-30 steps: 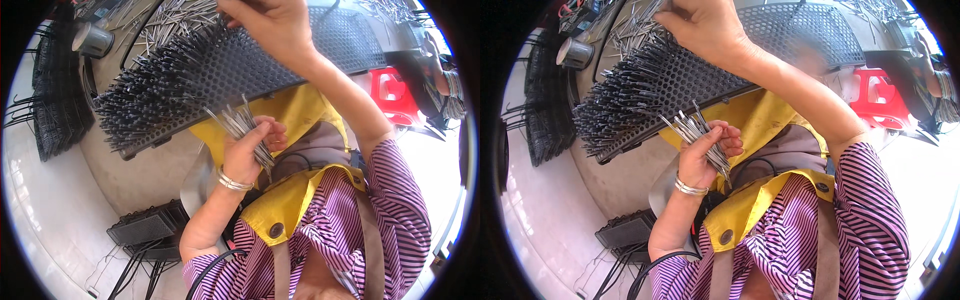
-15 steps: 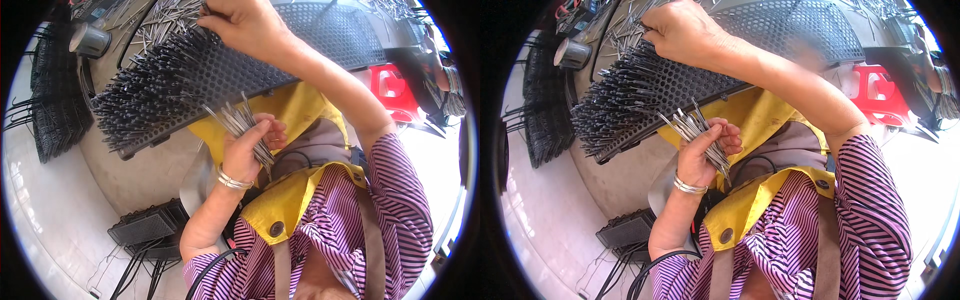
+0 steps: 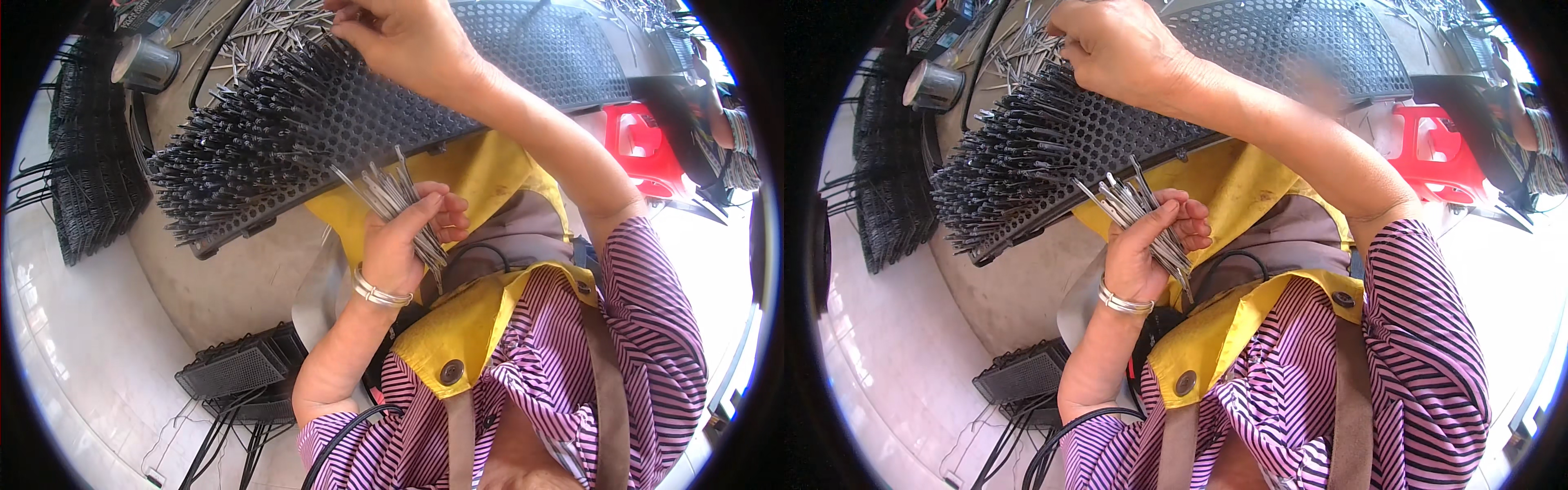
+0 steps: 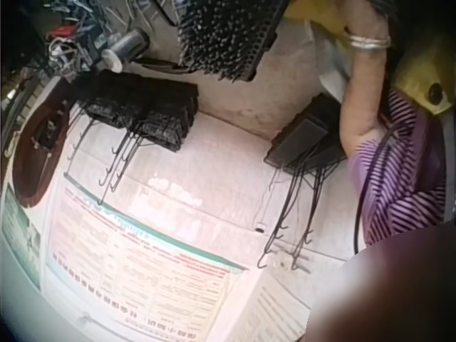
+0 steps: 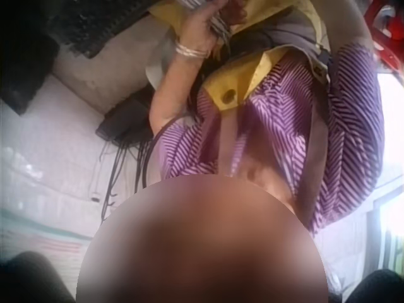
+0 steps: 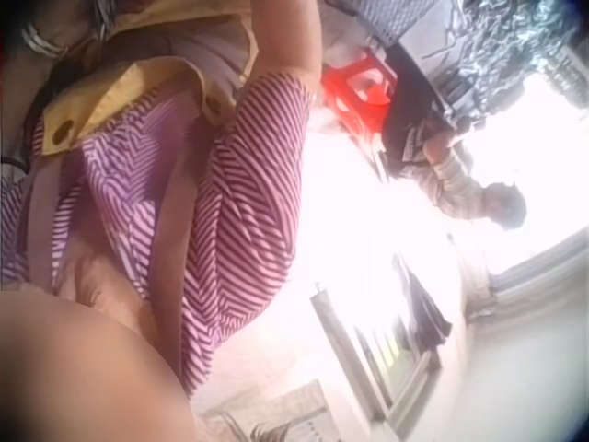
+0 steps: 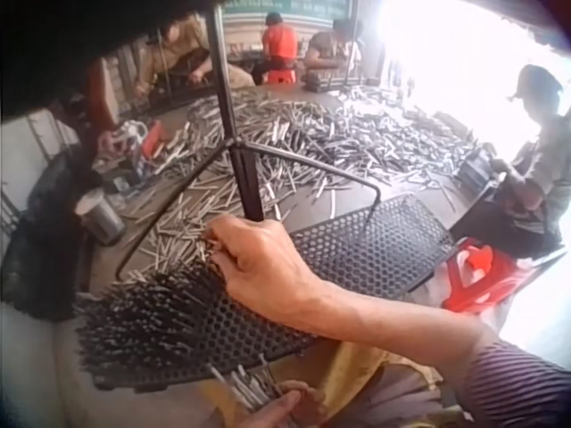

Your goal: Insert small metal rods into a perforated black mesh board manually.

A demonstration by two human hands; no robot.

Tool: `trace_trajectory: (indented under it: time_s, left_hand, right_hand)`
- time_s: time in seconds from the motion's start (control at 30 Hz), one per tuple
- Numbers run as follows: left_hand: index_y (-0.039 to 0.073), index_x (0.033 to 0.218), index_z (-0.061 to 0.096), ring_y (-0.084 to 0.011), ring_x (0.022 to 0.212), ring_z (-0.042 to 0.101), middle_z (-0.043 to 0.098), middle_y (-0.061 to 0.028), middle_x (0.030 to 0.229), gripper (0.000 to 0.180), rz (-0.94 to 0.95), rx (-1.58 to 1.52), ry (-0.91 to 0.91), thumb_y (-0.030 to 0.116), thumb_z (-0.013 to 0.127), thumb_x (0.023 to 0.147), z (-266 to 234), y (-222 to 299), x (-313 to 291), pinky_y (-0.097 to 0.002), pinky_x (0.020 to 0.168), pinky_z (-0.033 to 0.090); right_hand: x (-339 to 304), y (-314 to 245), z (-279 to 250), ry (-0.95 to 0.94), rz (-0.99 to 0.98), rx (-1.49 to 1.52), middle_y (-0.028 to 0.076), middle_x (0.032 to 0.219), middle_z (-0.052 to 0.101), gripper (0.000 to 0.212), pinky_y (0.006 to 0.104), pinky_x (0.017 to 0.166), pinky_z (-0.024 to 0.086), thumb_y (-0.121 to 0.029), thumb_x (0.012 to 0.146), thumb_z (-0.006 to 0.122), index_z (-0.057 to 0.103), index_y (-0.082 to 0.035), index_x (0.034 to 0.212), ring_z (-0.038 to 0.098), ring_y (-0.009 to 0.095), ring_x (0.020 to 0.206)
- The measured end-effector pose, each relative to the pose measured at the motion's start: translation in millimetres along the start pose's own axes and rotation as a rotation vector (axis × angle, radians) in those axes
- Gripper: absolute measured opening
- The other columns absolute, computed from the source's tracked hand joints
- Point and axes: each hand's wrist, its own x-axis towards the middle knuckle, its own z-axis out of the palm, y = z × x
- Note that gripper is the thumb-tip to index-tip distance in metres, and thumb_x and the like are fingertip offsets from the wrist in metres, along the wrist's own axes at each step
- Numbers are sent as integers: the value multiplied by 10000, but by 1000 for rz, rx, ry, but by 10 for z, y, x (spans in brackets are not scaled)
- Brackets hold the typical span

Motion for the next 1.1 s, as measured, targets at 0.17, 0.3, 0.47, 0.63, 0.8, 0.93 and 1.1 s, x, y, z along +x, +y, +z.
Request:
trace_trajectory:
  time_s: [0.17,0.3,0.47,0.63,0.8,0.93,1.1]
  left_hand:
    - [-34,932,541,-233,680,609,611,-159,813,174,-5,-27,21,84,532,804,-9,-11,13,-323,613,511]
    - [-22,947,541,-244,700,609,607,-168,835,173,-2,-13,-4,92,521,817,-4,-9,16,-340,628,517]
    - [-38,931,539,-234,676,609,609,-161,810,173,0,-29,11,76,538,801,-22,-11,22,-322,609,513]
    - [-40,949,538,-238,681,608,607,-167,821,188,-10,-44,-35,80,537,804,11,7,0,-322,611,514]
    - [-16,979,528,-263,732,605,593,-186,872,193,3,15,-154,102,499,829,-36,6,24,-368,657,521]
    - [-16,979,526,-268,743,604,590,-189,878,197,1,-39,-168,107,497,828,-22,30,16,-372,668,521]
    - [-21,977,524,-273,743,602,590,-188,867,194,1,-59,-157,90,474,825,-26,32,16,-374,668,521]
  right_hand:
    - [-29,70,-22,-49,-84,-92,203,622,502,136,414,508,412,30,687,560,445,17,758,529,393,615]
    - [-14,88,1,-65,-159,-168,200,606,485,151,434,504,401,7,695,552,418,12,765,510,394,606]
    - [-12,84,26,-134,-278,-375,173,587,501,121,422,536,422,0,648,514,430,20,732,523,369,598]
    - [-11,-49,57,-215,-262,-587,174,613,517,158,399,570,443,-3,598,511,455,37,740,542,345,616]
    - [-11,-2,93,-368,-194,-618,220,640,531,111,413,588,448,-8,603,512,487,44,698,553,353,634]
    - [-107,-298,-180,-282,-191,-557,182,647,576,59,366,560,470,26,669,530,537,37,727,588,299,612]
    - [-583,-501,-471,-517,339,-195,96,628,582,215,254,484,450,-157,728,666,583,19,820,561,114,517]
